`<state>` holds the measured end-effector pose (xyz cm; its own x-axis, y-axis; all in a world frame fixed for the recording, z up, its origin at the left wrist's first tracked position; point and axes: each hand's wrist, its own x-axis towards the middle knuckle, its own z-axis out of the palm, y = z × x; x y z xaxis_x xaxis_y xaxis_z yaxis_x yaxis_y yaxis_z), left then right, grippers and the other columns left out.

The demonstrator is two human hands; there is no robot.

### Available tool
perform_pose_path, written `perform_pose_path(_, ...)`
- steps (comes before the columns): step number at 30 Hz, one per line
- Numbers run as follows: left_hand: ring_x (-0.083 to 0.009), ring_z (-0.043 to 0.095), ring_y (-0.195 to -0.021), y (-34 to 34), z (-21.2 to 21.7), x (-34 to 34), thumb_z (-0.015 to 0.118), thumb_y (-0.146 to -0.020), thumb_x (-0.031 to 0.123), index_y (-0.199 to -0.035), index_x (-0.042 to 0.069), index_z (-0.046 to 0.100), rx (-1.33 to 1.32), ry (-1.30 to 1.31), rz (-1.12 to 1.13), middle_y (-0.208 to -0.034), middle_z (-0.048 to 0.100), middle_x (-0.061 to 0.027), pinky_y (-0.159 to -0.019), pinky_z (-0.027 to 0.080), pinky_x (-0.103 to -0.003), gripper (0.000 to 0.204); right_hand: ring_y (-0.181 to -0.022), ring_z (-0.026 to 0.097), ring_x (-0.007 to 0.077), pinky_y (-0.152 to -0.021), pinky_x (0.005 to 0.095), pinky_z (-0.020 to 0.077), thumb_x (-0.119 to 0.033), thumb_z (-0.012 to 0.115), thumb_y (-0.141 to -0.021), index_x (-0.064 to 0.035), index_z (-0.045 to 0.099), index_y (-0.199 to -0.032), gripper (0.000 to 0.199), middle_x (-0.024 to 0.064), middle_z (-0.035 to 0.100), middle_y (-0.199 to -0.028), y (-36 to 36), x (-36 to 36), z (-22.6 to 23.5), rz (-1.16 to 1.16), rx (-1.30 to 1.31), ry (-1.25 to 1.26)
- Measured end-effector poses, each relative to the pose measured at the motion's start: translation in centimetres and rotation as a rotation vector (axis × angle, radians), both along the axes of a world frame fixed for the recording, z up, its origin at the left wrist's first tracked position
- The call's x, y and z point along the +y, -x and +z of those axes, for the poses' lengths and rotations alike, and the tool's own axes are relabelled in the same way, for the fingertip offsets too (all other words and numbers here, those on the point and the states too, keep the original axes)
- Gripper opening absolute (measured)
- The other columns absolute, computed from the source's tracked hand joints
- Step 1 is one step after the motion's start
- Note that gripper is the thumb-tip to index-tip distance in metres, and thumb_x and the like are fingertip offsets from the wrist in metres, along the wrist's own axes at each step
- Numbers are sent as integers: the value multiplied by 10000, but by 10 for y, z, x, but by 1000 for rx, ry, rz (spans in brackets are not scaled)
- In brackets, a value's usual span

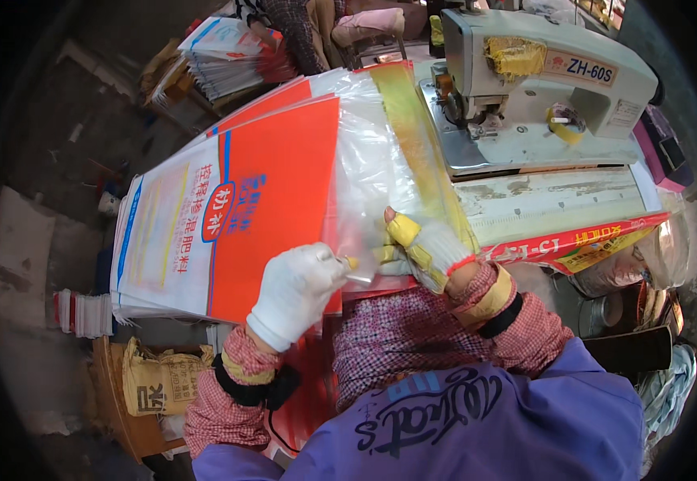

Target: Folding and stacking large industrial plastic/woven bags after production.

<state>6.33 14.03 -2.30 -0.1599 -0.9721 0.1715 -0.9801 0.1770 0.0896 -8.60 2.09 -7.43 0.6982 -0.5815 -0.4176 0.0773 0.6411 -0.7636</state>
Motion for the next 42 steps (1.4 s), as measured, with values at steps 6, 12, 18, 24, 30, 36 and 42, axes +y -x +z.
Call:
perform_pose_path(6,-226,575,-695,-2,2,16,627,-722,265,-853,118,643,445,-218,-20,-793,597,-58,-631,469,-305,197,-594,564,141,-510,262,464,-275,583,-832,-38,588,-950,264,57,599,-738,-16,4,-12,101,94,214)
perform_pose_path(12,-145,563,-661,-25,-25,-8,712,-669,223,-805,-24,594,861,36,442,-715,592,-76,-622,460,-278,306,-565,564,145,-513,280,442,-320,604,-786,-28,618,-818,294,81,595,-637,-55,15,-4,60,109,560)
perform_pose_path(18,-82,533,-655,-89,32,24,574,-855,110,-802,61,551,1477,549,265,-719,573,-10,-621,443,-219,76,-742,634,304,-646,357,499,-326,564,-776,-34,659,-871,322,166,646,-817,-34,-10,8,461,867,1412)
perform_pose_path(24,-50,497,-631,-61,66,46,593,-814,42,-820,43,539,1156,485,401,-719,553,5,-605,411,-198,54,-766,592,297,-689,390,481,-115,571,-736,-46,585,-981,255,134,571,-879,-43,20,74,-1,414,2053)
perform_pose_path(30,-75,524,-656,-46,86,72,625,-745,-7,-858,44,557,981,334,452,-732,569,-12,-599,421,-199,142,-767,605,303,-681,391,484,-180,536,-747,-101,626,-849,157,112,625,-840,-132,-42,27,-130,-256,1906)
perform_pose_path(36,-106,480,-545,-65,168,132,646,-755,53,-733,66,423,858,322,112,-659,500,-50,-472,385,-222,224,-774,577,266,-679,385,492,-257,429,-889,-70,562,-1012,260,101,593,-928,-130,-97,-44,-376,666,1799)
perform_pose_path(42,-113,559,-728,-22,215,27,523,-692,-67,-792,-41,573,419,89,311,-802,585,-75,-690,450,-228,115,-804,588,279,-726,344,471,-339,489,-837,-82,556,-1054,344,136,612,-912,-182,-69,-27,-325,345,1867)
